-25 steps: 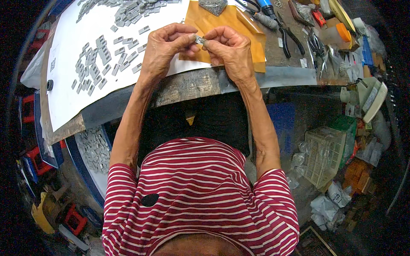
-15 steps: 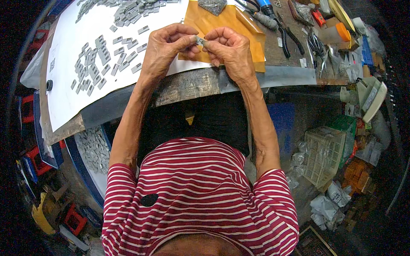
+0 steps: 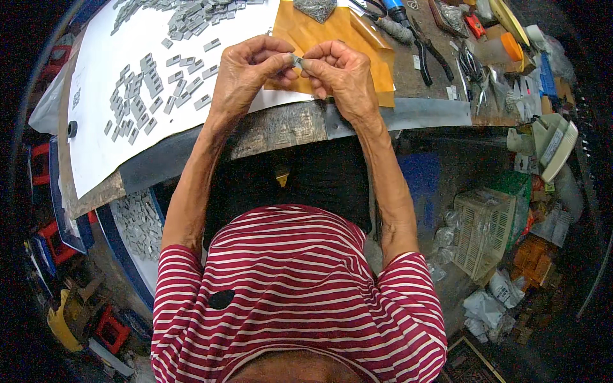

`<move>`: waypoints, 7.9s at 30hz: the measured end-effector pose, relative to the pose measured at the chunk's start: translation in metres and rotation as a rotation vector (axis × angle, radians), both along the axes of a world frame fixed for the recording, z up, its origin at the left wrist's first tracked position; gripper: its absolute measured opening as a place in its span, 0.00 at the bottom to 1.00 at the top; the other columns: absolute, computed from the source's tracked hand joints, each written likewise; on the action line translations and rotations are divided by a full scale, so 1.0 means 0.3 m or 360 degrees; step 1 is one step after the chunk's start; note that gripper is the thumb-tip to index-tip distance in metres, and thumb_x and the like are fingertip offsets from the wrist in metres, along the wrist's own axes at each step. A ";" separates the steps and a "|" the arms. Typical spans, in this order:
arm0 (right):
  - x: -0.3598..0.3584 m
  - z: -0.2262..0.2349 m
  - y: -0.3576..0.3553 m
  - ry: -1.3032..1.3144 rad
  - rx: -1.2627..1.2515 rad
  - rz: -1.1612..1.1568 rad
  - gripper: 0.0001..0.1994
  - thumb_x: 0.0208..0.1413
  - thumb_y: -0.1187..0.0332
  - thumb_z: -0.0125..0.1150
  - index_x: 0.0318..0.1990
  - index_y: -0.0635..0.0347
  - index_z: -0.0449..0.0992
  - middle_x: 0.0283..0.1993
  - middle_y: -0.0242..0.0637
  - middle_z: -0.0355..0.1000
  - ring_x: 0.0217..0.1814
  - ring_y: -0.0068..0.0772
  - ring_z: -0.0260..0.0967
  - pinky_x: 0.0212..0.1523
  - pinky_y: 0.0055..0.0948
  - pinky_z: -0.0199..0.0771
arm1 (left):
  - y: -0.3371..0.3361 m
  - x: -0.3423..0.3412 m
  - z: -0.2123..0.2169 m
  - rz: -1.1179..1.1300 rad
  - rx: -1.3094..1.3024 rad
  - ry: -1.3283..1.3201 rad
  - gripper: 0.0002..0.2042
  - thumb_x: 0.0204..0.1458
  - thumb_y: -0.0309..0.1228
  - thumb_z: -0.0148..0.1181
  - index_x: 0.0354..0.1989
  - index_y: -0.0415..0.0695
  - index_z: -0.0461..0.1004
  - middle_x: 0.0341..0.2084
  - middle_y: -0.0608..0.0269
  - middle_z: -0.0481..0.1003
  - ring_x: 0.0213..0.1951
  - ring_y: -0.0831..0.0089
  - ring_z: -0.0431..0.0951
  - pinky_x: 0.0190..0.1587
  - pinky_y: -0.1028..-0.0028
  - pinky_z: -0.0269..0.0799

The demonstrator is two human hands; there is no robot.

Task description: The recorder is sorting and inspecting small metal hardware tags at a workbench.

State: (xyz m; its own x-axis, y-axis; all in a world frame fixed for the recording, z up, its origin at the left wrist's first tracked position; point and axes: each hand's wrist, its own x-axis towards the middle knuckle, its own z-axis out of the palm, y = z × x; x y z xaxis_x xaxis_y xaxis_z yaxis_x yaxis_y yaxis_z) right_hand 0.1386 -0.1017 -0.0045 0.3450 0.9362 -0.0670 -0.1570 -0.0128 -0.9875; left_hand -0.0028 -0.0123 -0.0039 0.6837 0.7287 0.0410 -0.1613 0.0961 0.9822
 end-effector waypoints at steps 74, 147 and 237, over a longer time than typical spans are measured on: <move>-0.004 0.047 -0.034 -0.0396 -0.0016 0.0023 0.09 0.54 0.71 0.52 0.36 0.69 0.73 0.22 0.32 0.67 0.18 0.18 0.63 0.20 0.15 0.65 | -0.014 -0.002 -0.039 0.0155 0.1268 0.0140 0.07 0.43 0.21 0.57 0.33 0.35 0.72 0.24 0.57 0.72 0.22 0.73 0.72 0.26 0.77 0.69; 0.128 0.010 0.005 -0.1713 0.0219 -0.0274 0.05 0.48 0.73 0.53 0.28 0.66 0.68 0.21 0.41 0.67 0.23 0.34 0.67 0.26 0.31 0.66 | 0.031 0.002 0.020 0.0168 0.0881 0.0378 0.11 0.50 0.28 0.52 0.40 0.37 0.71 0.25 0.62 0.73 0.26 0.79 0.70 0.30 0.81 0.68; 0.025 0.007 -0.002 -0.0153 0.0009 -0.0251 0.07 0.50 0.70 0.54 0.28 0.65 0.70 0.20 0.27 0.65 0.16 0.12 0.57 0.14 0.13 0.55 | -0.023 0.101 -0.031 -0.0072 0.0153 0.0180 0.10 0.52 0.34 0.51 0.26 0.38 0.68 0.16 0.69 0.66 0.15 0.84 0.61 0.17 0.83 0.54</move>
State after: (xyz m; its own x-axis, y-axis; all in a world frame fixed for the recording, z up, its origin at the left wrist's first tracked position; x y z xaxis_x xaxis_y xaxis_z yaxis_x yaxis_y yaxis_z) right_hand 0.1461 -0.1023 -0.0023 0.4920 0.8704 -0.0214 -0.0617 0.0103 -0.9980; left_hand 0.0275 -0.0192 -0.0132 0.7199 0.6934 0.0299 -0.0470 0.0056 0.9989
